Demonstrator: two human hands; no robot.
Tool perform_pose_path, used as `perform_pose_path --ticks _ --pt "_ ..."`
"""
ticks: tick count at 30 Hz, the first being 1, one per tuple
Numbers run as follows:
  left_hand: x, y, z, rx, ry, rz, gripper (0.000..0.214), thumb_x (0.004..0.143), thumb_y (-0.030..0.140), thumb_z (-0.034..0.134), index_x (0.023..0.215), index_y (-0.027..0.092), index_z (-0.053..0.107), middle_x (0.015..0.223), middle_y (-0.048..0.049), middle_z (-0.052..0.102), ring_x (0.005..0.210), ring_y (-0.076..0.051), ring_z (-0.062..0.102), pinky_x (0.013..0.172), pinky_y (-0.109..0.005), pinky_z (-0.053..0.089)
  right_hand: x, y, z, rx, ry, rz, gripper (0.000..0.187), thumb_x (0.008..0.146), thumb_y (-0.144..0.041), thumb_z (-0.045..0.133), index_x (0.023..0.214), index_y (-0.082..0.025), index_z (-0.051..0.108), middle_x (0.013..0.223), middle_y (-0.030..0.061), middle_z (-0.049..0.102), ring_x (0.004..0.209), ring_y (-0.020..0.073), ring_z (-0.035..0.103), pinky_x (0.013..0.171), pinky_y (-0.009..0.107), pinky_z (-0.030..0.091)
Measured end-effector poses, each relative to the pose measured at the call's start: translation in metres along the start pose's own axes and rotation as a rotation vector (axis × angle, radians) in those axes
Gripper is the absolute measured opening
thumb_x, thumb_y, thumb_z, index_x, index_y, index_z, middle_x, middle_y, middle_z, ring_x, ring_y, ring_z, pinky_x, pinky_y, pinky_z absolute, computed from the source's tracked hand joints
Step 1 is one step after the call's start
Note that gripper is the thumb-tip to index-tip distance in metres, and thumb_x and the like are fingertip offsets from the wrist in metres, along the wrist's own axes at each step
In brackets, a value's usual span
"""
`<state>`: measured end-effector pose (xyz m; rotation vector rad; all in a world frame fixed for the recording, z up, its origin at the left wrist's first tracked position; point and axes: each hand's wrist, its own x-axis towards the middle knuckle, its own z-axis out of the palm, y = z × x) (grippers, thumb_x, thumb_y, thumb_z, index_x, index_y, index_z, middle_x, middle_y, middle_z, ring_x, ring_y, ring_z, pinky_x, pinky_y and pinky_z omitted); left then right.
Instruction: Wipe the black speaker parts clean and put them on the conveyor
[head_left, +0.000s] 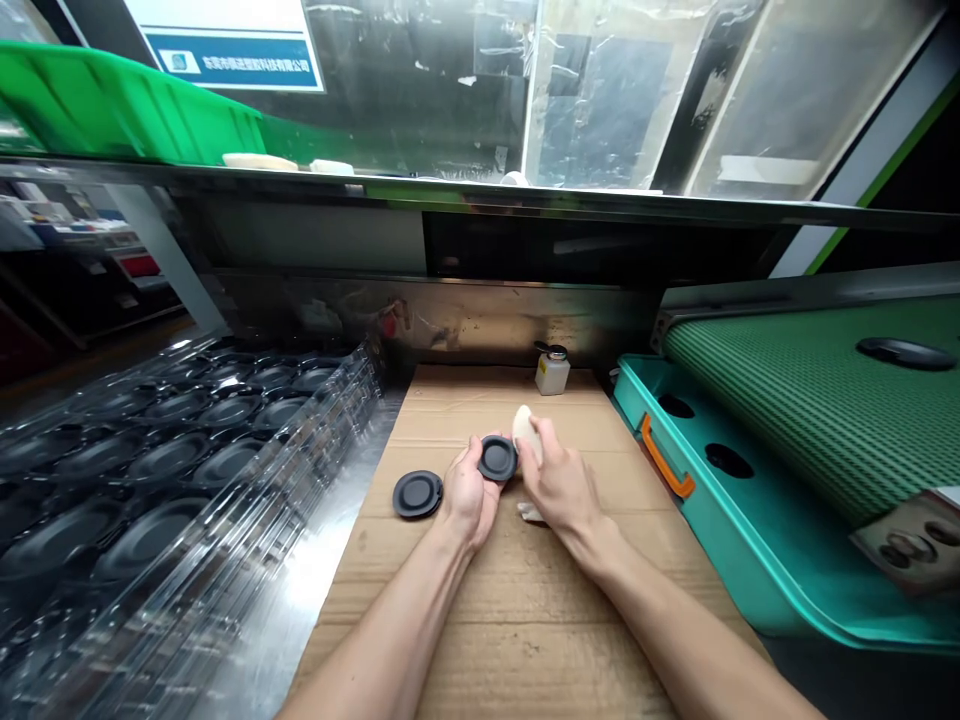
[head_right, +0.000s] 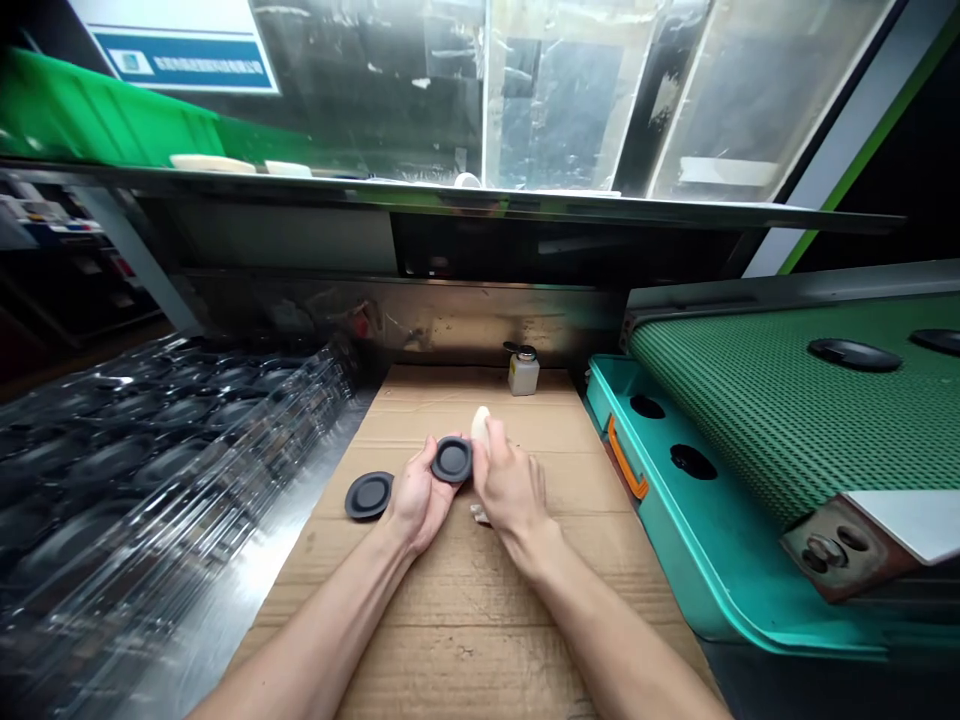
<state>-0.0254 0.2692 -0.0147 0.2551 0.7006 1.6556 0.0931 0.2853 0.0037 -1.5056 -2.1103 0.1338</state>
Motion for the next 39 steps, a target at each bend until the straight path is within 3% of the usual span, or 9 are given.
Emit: perform_pose_path --ticks 4,7,10,16,21,25,30,35,39 --pt "0.000 0.002 -0.002 -0.004 -0.064 -0.036 0.027 0.093 0.029 0.046 0.104 0.009 0.058 0.113 -0.0213 0.065 0.100 -0.027 0.065 0.086 -0.042 0.053 0.001 0.015 -0.004 0.266 0.129 0.107 0.044 0.093 -0.046 0.036 0.129 -0.024 0.044 0.086 0.0045 0.070 0.067 0.0203 0.064 0.057 0.026 0.041" --pt "0.000 0.002 -0.002 0.006 -0.093 -0.036 0.028 0.093 0.030 0.046 0.106 0.008 0.058 0.117 -0.0225 0.063 0.103 -0.028 0.064 0.088 -0.042 0.052 0.002 0.021 -0.006 0.387 0.135 0.162 0.043 0.091 -0.048 0.039 0.122 -0.021 0.051 0.082 0.0038 0.069 0.063 0.0186 0.061 0.056 0.026 0.041" --pt "0.001 0.002 -0.003 -0.001 -0.097 -0.046 0.028 0.092 0.030 0.047 0.106 0.008 0.058 0.116 -0.0217 0.063 0.104 -0.028 0.064 0.089 -0.041 0.052 0.004 0.025 -0.007 0.498 0.078 0.138 0.042 0.089 -0.047 0.043 0.119 -0.019 0.054 0.081 0.0035 0.068 0.063 0.0169 0.059 0.057 0.026 0.043" --pt "0.001 0.002 -0.003 -0.030 -0.052 -0.050 0.025 0.093 0.027 0.044 0.103 0.009 0.059 0.112 -0.0182 0.065 0.105 -0.023 0.062 0.094 -0.038 0.049 0.002 0.022 -0.008 0.604 -0.150 -0.048 0.031 0.085 -0.039 0.052 0.106 -0.019 0.063 0.084 0.0012 0.068 0.070 0.0149 0.060 0.065 0.027 0.047" --pt "-0.004 -0.006 0.000 0.078 -0.142 -0.046 0.026 0.090 0.031 0.050 0.099 0.010 0.062 0.104 -0.0151 0.067 0.101 -0.025 0.063 0.095 -0.041 0.046 0.000 0.018 0.001 0.683 -0.202 -0.068 0.026 0.086 -0.040 0.052 0.093 -0.019 0.065 0.085 0.0008 0.068 0.073 0.0142 0.061 0.068 0.026 0.048" --pt "-0.003 -0.006 -0.003 0.137 -0.129 -0.035 0.025 0.089 0.030 0.051 0.096 0.009 0.064 0.101 -0.0150 0.068 0.098 -0.025 0.064 0.095 -0.040 0.045 0.000 0.019 0.003 0.597 -0.260 -0.130 0.018 0.083 -0.035 0.056 0.082 -0.021 0.067 0.076 -0.0018 0.067 0.069 0.0135 0.060 0.066 0.024 0.045" --pt "-0.002 -0.006 -0.003 0.068 -0.133 -0.081 0.024 0.090 0.030 0.049 0.096 0.011 0.063 0.103 -0.0150 0.067 0.098 -0.025 0.064 0.092 -0.042 0.048 0.002 0.016 -0.004 0.481 -0.105 -0.098 0.020 0.084 -0.035 0.052 0.088 -0.022 0.067 0.078 -0.0016 0.069 0.065 0.0131 0.061 0.062 0.023 0.042" --pt "-0.002 -0.006 -0.002 0.059 -0.097 -0.117 0.027 0.092 0.030 0.045 0.094 0.010 0.062 0.100 -0.0161 0.067 0.097 -0.026 0.064 0.090 -0.041 0.049 0.004 0.013 -0.007 0.450 -0.169 -0.149 0.017 0.082 -0.033 0.054 0.081 -0.023 0.068 0.074 -0.0023 0.069 0.067 0.0135 0.061 0.063 0.022 0.042" --pt "-0.001 -0.005 -0.001 0.073 -0.118 -0.096 0.025 0.092 0.029 0.046 0.094 0.010 0.062 0.100 -0.0153 0.067 0.097 -0.024 0.064 0.091 -0.039 0.050 0.005 0.017 -0.008 0.417 -0.127 -0.149 0.018 0.084 -0.034 0.052 0.083 -0.023 0.067 0.076 -0.0025 0.069 0.067 0.0132 0.061 0.063 0.022 0.041"
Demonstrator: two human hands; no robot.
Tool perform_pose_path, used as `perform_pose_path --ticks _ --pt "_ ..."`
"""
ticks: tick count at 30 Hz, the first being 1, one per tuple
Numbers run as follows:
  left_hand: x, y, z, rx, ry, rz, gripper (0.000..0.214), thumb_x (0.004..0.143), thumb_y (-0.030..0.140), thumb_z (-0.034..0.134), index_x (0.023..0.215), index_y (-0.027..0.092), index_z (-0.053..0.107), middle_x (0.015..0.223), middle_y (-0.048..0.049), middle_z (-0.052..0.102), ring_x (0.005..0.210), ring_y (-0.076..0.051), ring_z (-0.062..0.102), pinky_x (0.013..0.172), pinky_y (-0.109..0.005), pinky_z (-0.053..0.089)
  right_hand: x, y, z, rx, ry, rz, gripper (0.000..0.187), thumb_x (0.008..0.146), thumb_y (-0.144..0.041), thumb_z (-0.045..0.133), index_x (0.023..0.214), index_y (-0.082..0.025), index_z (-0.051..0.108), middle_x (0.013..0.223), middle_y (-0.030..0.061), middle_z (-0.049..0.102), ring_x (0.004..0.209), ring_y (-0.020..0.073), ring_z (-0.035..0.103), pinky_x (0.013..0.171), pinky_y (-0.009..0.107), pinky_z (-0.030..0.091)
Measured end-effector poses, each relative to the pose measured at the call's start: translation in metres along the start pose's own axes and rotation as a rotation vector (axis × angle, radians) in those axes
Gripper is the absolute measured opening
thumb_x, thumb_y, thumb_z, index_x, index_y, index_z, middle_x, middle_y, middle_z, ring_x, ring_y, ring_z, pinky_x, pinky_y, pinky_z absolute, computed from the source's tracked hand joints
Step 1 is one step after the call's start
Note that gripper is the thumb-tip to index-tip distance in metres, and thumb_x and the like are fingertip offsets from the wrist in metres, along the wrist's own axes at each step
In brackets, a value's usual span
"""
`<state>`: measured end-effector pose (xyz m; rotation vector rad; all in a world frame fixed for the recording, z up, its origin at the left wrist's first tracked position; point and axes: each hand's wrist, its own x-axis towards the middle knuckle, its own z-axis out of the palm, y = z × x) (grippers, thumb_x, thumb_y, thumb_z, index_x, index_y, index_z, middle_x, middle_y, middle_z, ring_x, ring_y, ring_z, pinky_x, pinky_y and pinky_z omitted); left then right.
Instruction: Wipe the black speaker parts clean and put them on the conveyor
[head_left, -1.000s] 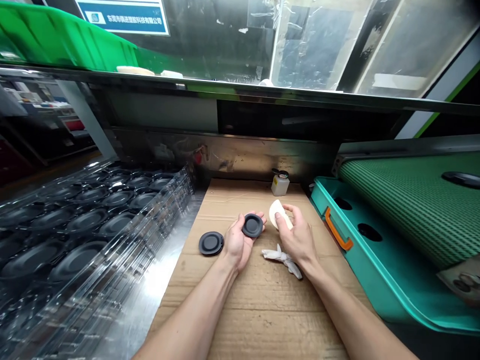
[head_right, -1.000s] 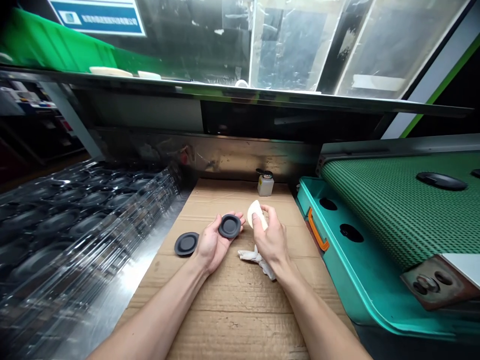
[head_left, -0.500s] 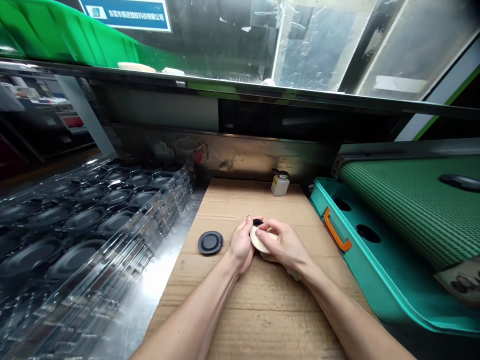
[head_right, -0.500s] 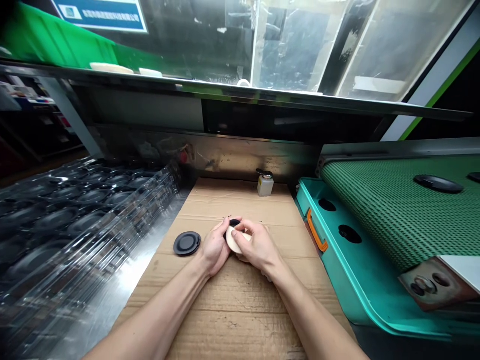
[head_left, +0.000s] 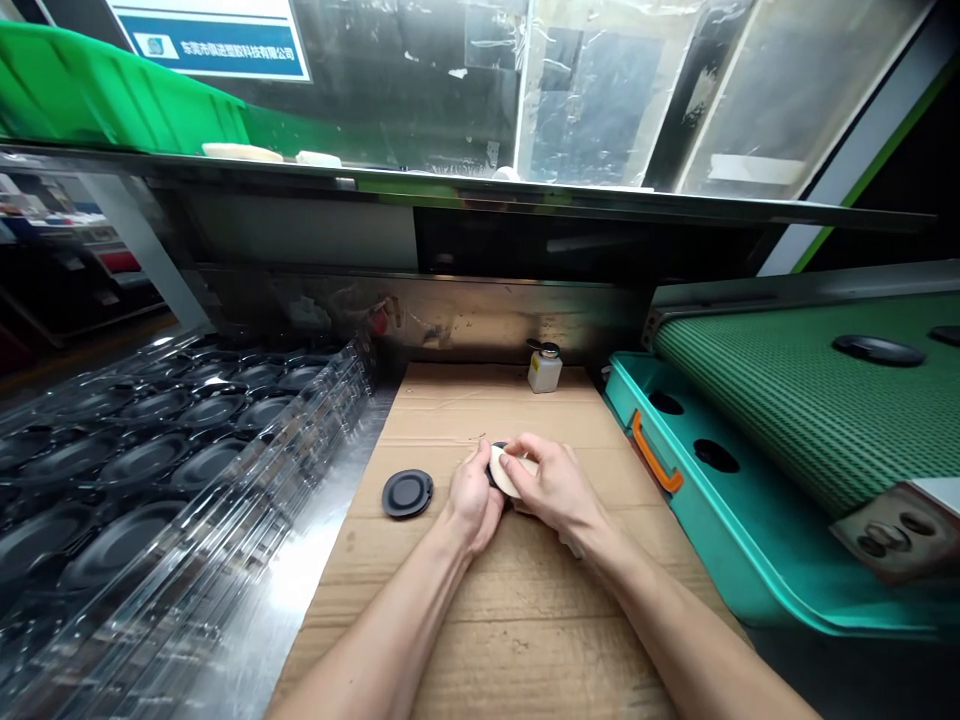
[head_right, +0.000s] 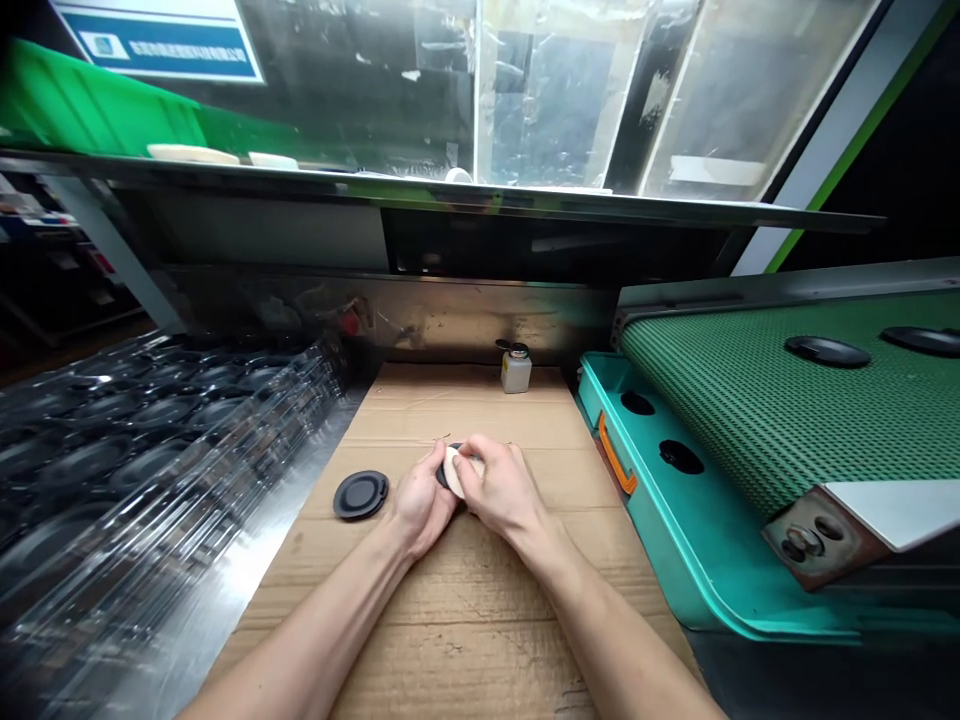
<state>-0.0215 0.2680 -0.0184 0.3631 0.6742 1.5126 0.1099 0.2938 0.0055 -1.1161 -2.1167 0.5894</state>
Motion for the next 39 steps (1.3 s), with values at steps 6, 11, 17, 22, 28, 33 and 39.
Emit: perform_pose_path --ticks 6,11,17,22,28,33,39 --pt "-0.002 -0.001 0.005 -0.013 0.035 0.033 0.023 0.092 0.025 0.046 0.093 0.010 0.062 0.098 -0.0134 0.067 0.095 -0.021 0.064 0.090 -0.036 0.050 -0.004 0.000 0.003 -0.109 0.036 0.020 0.022 0.089 -0.037 0.046 0.093 -0.025 0.064 0.077 -0.0006 0.069 0.067 0.0147 0.062 0.061 0.022 0.040" --pt "-0.001 0.001 0.001 -0.056 0.016 0.030 0.022 0.092 0.023 0.044 0.092 0.011 0.063 0.098 -0.0118 0.068 0.094 -0.020 0.064 0.090 -0.034 0.050 -0.006 -0.007 0.014 -0.278 0.019 -0.076 0.021 0.093 -0.036 0.041 0.101 -0.027 0.058 0.082 0.0005 0.070 0.069 0.0159 0.064 0.059 0.022 0.037" --pt "-0.001 -0.001 -0.001 -0.026 0.071 0.040 0.023 0.092 0.023 0.045 0.093 0.011 0.065 0.097 -0.0118 0.069 0.096 -0.020 0.064 0.091 -0.032 0.050 -0.005 -0.011 0.021 -0.370 0.019 -0.108 0.022 0.095 -0.037 0.036 0.103 -0.024 0.052 0.084 0.0016 0.069 0.067 0.0157 0.063 0.057 0.022 0.033" --pt "-0.003 -0.002 0.003 -0.032 0.056 -0.004 0.025 0.092 0.026 0.046 0.095 0.011 0.064 0.101 -0.0130 0.069 0.098 -0.021 0.064 0.093 -0.032 0.050 -0.005 -0.016 0.027 -0.516 0.106 -0.029 0.027 0.097 -0.037 0.031 0.098 -0.022 0.053 0.081 0.0029 0.068 0.065 0.0169 0.061 0.054 0.025 0.028" --pt "-0.004 0.008 0.003 -0.076 0.036 -0.032 0.025 0.093 0.024 0.042 0.092 0.010 0.062 0.102 -0.0155 0.068 0.098 -0.023 0.064 0.091 -0.040 0.051 0.000 -0.006 0.015 -0.510 0.188 0.076 0.029 0.097 -0.041 0.034 0.105 -0.024 0.056 0.084 0.0037 0.070 0.067 0.0167 0.062 0.056 0.024 0.030" --pt "-0.005 0.009 0.003 -0.046 0.004 -0.089 0.030 0.093 0.028 0.042 0.099 0.006 0.061 0.113 -0.0228 0.064 0.099 -0.028 0.064 0.086 -0.045 0.053 0.005 0.014 -0.005 -0.256 0.366 0.212 0.038 0.095 -0.049 0.035 0.113 -0.024 0.056 0.088 0.0050 0.070 0.071 0.0194 0.064 0.060 0.026 0.036" --pt "-0.003 0.008 0.000 -0.054 0.033 -0.083 0.029 0.092 0.028 0.042 0.101 0.007 0.059 0.117 -0.0226 0.062 0.100 -0.027 0.064 0.086 -0.043 0.052 0.004 0.026 -0.007 -0.092 0.399 0.318 0.037 0.092 -0.048 0.039 0.113 -0.022 0.055 0.089 0.0056 0.070 0.077 0.0218 0.064 0.064 0.028 0.040"
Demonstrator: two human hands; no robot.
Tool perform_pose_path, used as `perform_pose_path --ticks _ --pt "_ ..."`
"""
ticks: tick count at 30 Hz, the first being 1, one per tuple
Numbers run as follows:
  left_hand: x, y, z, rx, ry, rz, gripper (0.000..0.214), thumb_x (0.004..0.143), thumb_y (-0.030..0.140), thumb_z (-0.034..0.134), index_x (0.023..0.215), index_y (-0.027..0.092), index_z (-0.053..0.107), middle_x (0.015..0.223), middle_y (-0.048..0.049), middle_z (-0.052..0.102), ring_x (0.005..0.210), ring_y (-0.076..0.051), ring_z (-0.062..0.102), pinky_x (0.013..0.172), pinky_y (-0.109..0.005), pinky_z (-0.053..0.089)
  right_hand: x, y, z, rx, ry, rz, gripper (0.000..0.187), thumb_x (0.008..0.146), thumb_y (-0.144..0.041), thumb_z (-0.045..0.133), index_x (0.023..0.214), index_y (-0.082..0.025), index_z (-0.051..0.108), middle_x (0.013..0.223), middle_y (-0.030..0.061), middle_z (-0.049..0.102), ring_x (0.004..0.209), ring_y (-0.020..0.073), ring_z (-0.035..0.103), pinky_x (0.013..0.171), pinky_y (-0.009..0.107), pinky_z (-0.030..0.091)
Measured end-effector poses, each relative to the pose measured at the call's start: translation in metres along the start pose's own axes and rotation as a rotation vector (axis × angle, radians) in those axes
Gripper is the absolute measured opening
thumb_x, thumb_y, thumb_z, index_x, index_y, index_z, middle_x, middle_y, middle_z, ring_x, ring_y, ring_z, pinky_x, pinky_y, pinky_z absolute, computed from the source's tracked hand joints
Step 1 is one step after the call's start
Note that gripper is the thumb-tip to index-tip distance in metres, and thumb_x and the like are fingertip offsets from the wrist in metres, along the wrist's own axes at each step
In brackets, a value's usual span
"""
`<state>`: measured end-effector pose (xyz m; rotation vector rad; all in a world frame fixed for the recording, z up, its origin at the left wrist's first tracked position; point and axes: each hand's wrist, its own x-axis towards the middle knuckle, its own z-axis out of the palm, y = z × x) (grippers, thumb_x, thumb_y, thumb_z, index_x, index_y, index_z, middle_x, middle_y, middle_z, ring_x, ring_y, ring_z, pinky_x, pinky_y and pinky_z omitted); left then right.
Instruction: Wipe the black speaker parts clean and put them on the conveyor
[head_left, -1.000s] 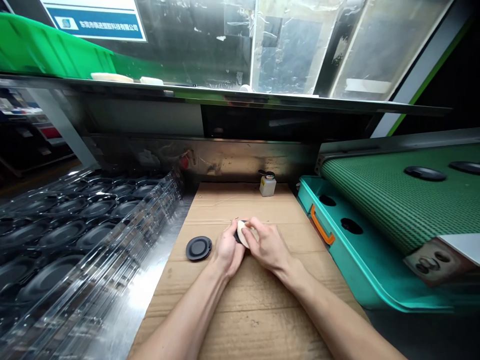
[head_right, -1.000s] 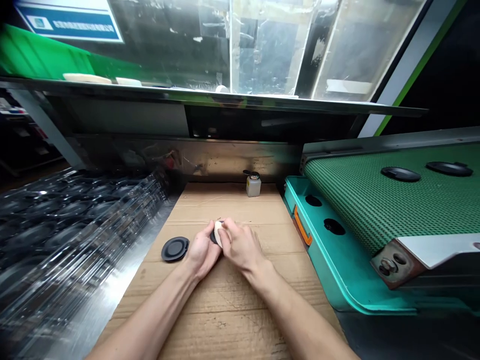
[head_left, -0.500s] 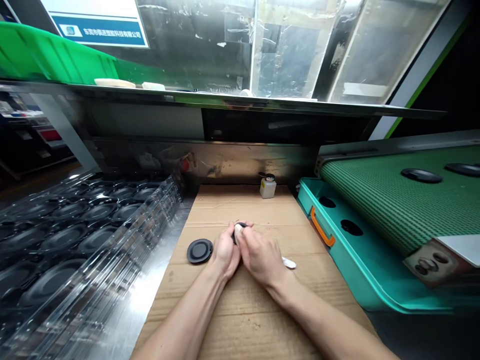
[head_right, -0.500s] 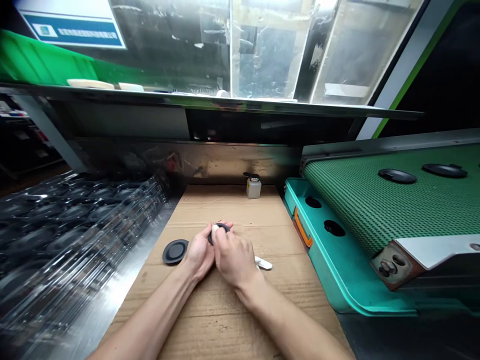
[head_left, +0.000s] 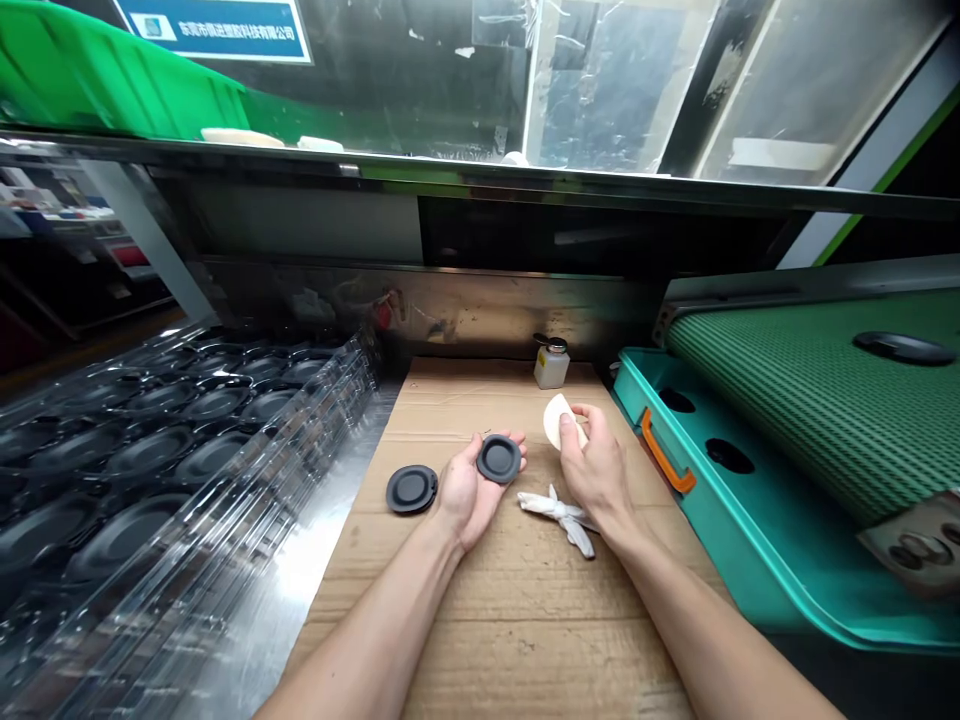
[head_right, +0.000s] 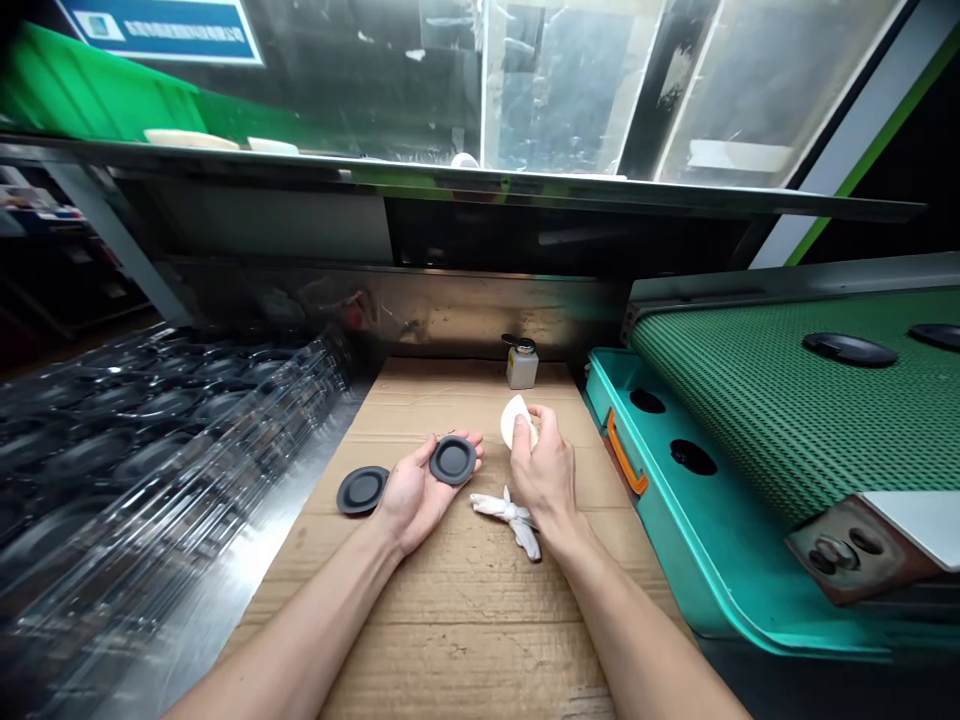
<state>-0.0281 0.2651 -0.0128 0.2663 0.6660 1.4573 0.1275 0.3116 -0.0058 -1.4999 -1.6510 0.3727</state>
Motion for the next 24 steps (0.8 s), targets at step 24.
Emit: perform_pose_path --ticks 24 --pt "-0.003 0.016 -0.006 -0.138 -0.175 -0.175 0.032 0.083 0.019 0.046 0.108 0.005 0.061 0.118 -0.0223 0.062 0.105 -0.030 0.062 0.088 -0.046 0.051 0.006 0.019 0.011 -0.066 -0.055 0.012 0.037 0.090 -0.046 0.041 0.112 -0.022 0.058 0.093 0.0073 0.070 0.087 0.0241 0.064 0.070 0.030 0.042"
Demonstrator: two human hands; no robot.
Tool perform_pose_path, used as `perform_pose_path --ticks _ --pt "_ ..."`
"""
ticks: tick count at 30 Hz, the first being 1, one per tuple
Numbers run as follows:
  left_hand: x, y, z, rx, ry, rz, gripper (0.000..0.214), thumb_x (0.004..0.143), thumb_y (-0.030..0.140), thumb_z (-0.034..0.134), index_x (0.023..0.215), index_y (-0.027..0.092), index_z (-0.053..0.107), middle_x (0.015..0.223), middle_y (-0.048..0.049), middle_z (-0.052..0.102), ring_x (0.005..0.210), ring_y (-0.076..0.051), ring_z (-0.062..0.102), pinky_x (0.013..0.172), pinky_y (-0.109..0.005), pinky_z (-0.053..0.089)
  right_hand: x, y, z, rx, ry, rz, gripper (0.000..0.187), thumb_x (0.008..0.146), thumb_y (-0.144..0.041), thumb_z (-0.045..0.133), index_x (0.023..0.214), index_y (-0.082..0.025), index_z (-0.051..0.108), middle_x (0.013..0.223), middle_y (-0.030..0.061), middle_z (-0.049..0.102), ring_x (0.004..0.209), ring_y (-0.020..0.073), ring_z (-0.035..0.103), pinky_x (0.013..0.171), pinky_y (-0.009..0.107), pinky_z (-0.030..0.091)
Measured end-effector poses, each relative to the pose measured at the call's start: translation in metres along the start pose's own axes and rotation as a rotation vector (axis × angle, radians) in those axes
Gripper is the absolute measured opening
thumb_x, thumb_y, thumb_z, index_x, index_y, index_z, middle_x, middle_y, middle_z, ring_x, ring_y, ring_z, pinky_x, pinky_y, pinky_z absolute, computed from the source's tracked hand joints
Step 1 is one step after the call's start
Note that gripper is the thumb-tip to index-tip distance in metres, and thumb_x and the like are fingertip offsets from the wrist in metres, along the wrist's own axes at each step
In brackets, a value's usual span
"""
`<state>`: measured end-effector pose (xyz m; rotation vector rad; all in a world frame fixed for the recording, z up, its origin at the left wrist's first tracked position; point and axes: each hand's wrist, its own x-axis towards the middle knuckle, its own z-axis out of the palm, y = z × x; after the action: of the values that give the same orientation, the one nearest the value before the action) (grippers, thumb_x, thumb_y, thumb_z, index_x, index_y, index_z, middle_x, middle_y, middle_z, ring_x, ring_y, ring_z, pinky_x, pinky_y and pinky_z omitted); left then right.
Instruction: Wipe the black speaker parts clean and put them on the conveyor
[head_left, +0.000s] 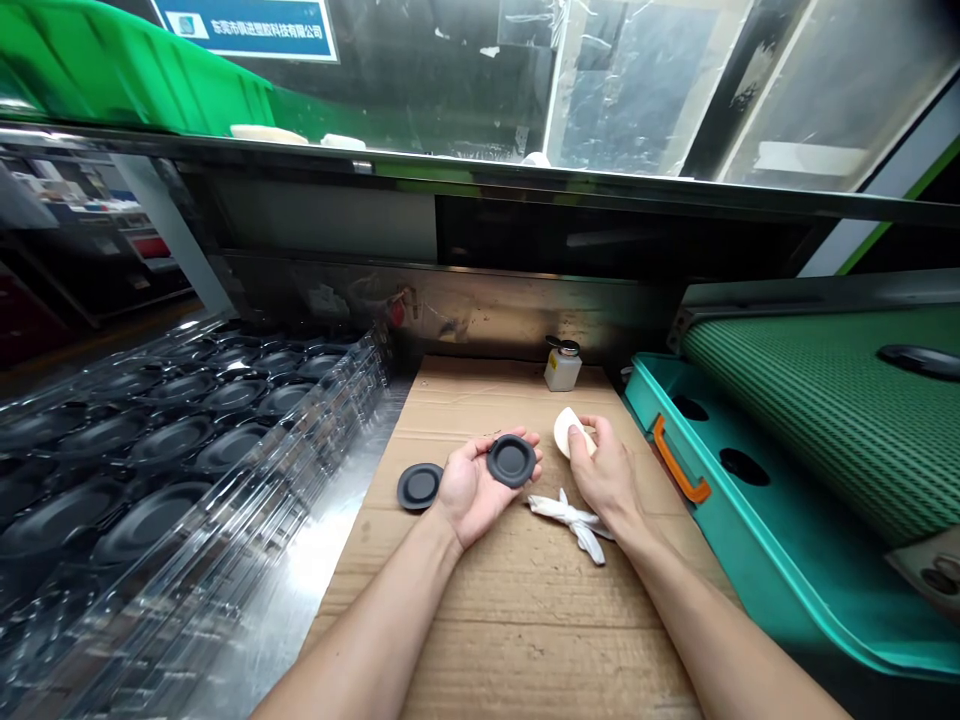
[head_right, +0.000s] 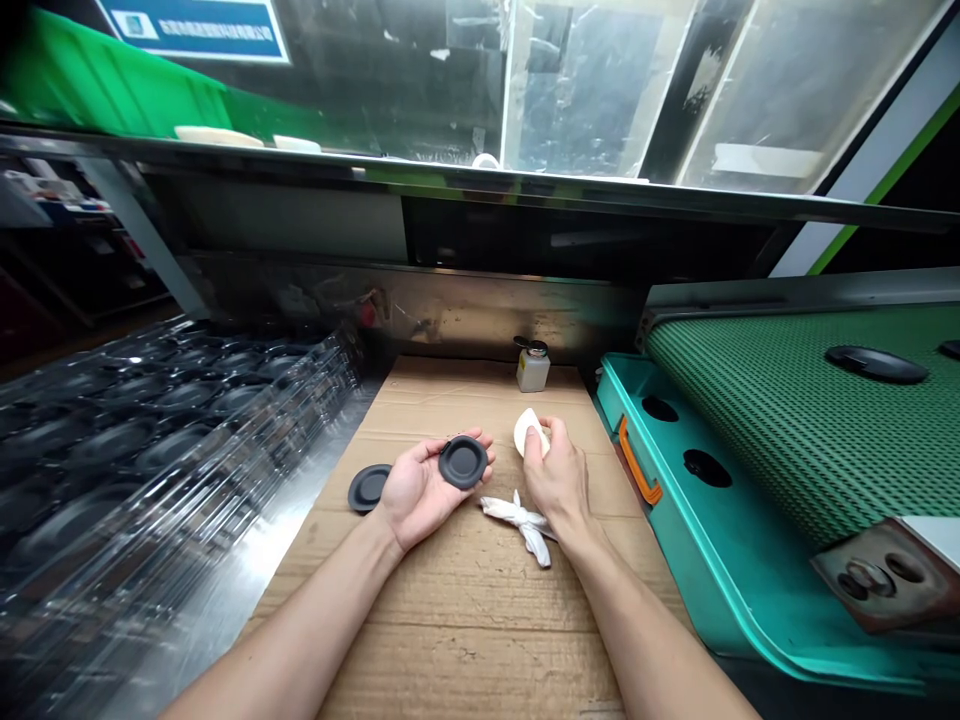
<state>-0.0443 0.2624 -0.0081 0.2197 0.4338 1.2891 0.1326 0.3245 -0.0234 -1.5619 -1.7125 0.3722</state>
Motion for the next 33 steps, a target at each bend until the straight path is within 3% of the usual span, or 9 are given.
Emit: perform_pose_path --ticks 5,7,10,13,17,26,33 --pt "-0.001 -0.001 0.002 0.058 -0.015 -0.027 0.027 0.086 0.023 0.051 0.106 0.007 0.060 0.117 -0.0217 0.062 0.103 -0.030 0.063 0.087 -0.046 0.050 0.001 0.002 0.001 -0.023 -0.011 -0.008 0.037 0.090 -0.046 0.041 0.111 -0.021 0.058 0.093 0.0076 0.070 0.087 0.0241 0.064 0.071 0.030 0.041" --pt "-0.002 -0.004 0.003 0.143 -0.023 0.021 0.027 0.086 0.027 0.056 0.106 0.009 0.061 0.114 -0.0203 0.063 0.101 -0.028 0.063 0.086 -0.043 0.051 0.001 0.002 0.001 -0.022 -0.021 -0.012 0.038 0.090 -0.045 0.040 0.111 -0.020 0.058 0.094 0.0083 0.070 0.087 0.0237 0.064 0.071 0.030 0.042" --pt "-0.003 -0.012 0.006 0.379 0.032 0.201 0.039 0.079 0.029 0.068 0.113 0.014 0.059 0.108 -0.0164 0.066 0.096 -0.024 0.064 0.085 -0.037 0.049 0.003 0.003 0.000 -0.021 -0.019 -0.009 0.037 0.090 -0.044 0.040 0.110 -0.020 0.059 0.093 0.0080 0.070 0.085 0.0233 0.064 0.070 0.030 0.042" --pt "-0.007 -0.023 0.011 0.653 0.105 0.450 0.068 0.061 0.015 0.082 0.123 0.020 0.054 0.105 -0.0106 0.068 0.096 -0.020 0.063 0.092 -0.034 0.044 0.004 0.005 0.000 -0.027 -0.027 -0.004 0.036 0.090 -0.044 0.040 0.109 -0.020 0.059 0.089 0.0071 0.070 0.080 0.0228 0.064 0.067 0.029 0.041" --pt "-0.015 -0.034 0.021 0.775 0.093 0.661 0.081 0.048 0.000 0.083 0.121 0.024 0.059 0.104 -0.0065 0.067 0.111 -0.022 0.054 0.103 -0.030 0.034 0.004 0.006 0.000 -0.056 -0.034 -0.011 0.037 0.090 -0.045 0.040 0.110 -0.020 0.059 0.087 0.0077 0.070 0.079 0.0231 0.064 0.066 0.029 0.040" --pt "-0.021 -0.033 0.028 0.905 0.055 0.725 0.086 0.051 0.003 0.082 0.129 0.026 0.054 0.105 -0.0064 0.064 0.123 -0.026 0.041 0.112 -0.036 0.021 0.002 0.007 0.001 -0.050 -0.043 -0.017 0.035 0.091 -0.044 0.039 0.111 -0.022 0.058 0.094 0.0072 0.070 0.087 0.0242 0.064 0.071 0.030 0.041" --pt "-0.023 -0.035 0.028 0.938 0.031 0.734 0.079 0.054 0.007 0.082 0.126 0.025 0.055 0.107 -0.0074 0.064 0.125 -0.028 0.039 0.113 -0.038 0.019 0.001 0.009 0.003 -0.041 -0.050 -0.024 0.035 0.091 -0.044 0.039 0.111 -0.022 0.057 0.096 0.0080 0.070 0.090 0.0241 0.064 0.073 0.031 0.042"
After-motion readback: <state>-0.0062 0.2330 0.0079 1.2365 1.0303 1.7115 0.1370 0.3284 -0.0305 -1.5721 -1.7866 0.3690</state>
